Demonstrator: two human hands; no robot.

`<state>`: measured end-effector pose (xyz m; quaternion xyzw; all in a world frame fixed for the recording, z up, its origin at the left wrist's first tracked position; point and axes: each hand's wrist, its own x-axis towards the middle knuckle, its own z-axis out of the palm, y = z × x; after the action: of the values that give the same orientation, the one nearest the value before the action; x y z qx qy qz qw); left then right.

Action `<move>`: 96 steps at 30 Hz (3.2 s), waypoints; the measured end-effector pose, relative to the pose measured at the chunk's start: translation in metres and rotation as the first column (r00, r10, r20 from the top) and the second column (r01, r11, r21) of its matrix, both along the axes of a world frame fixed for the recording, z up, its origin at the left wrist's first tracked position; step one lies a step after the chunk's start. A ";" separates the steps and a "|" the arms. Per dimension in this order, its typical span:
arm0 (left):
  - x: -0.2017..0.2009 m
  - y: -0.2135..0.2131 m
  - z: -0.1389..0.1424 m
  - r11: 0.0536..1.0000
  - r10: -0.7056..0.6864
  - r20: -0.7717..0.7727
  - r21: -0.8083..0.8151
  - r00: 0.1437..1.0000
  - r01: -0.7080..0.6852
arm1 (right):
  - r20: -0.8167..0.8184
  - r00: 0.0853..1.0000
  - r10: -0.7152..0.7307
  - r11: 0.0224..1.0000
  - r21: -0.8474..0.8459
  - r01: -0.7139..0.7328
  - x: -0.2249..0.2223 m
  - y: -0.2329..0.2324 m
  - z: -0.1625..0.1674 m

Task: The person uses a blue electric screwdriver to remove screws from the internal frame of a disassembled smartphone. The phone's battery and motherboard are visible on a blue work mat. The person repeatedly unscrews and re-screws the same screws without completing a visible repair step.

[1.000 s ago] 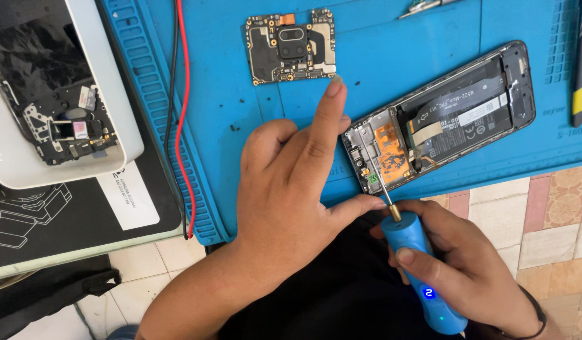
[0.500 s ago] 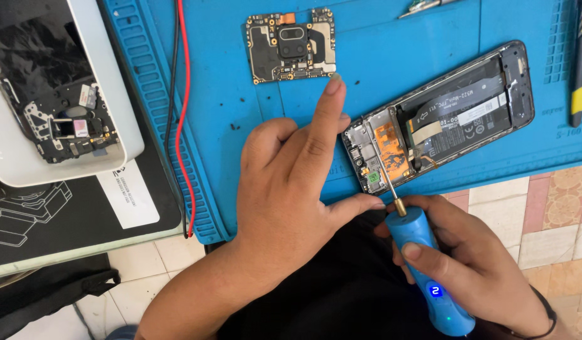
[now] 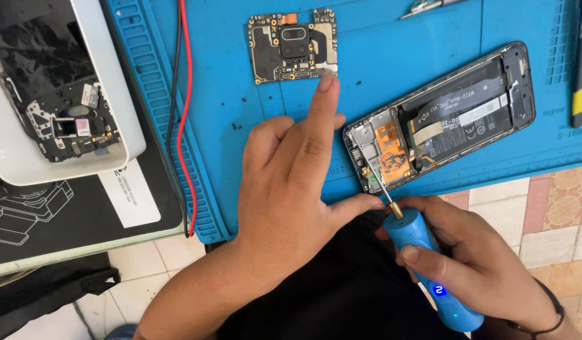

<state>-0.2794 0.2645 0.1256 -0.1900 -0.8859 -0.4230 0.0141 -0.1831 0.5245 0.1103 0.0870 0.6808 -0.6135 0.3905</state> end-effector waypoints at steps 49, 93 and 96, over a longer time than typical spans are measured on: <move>0.005 0.000 -0.003 0.987 -0.024 -0.028 -0.162 0.999 0.019 | 0.019 0.998 -0.066 0.997 -0.042 0.067 0.000 0.013 -0.002; 0.007 0.006 0.000 0.989 -0.002 -0.025 -0.150 1.000 -0.002 | -0.330 0.944 -0.004 0.982 0.179 0.067 -0.001 -0.013 -0.004; 0.007 0.007 0.001 0.988 -0.002 -0.030 -0.152 1.000 -0.002 | -0.305 0.952 -0.031 0.981 0.174 0.087 -0.002 -0.014 -0.003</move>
<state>-0.2723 0.2719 0.1262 -0.1967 -0.9153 -0.3513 0.0127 -0.1847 0.5103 0.1072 0.0491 0.7835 -0.5650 0.2540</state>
